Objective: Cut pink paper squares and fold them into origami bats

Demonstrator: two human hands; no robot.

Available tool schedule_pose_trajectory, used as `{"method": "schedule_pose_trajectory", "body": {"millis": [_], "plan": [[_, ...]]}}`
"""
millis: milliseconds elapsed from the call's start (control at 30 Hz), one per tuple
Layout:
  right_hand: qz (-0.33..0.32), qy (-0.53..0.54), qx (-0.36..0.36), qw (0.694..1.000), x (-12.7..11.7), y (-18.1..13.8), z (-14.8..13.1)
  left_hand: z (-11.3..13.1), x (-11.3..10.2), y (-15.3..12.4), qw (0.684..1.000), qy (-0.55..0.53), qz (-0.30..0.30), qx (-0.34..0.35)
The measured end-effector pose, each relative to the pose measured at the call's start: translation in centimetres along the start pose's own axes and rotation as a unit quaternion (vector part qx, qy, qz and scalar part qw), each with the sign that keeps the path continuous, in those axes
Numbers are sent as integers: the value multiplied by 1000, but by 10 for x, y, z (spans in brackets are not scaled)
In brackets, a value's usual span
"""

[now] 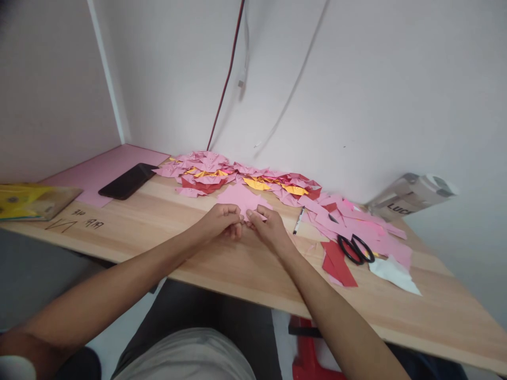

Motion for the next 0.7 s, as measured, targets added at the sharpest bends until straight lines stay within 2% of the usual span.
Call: {"method": "schedule_pose_trajectory", "body": {"millis": [300, 533, 700], "plan": [[-12, -18, -23, 1000, -1, 0, -3, -12, 0, 3, 1000, 12, -28, -2], [-8, -10, -30, 999, -2, -3, -10, 1, 0, -1, 1000, 12, -8, 5], [-11, 16, -10, 1000, -1, 0, -4, 2, 1, -1, 1000, -1, -4, -2]]}}
Point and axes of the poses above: each hand's wrist, its own y-axis towards the middle knuckle, its own x-axis out of the palm, z = x × y, the point moved 3 cm from there along y, towards the middle knuckle, and after that the axes turned 9 degrees about x, right-handed, at the moved point
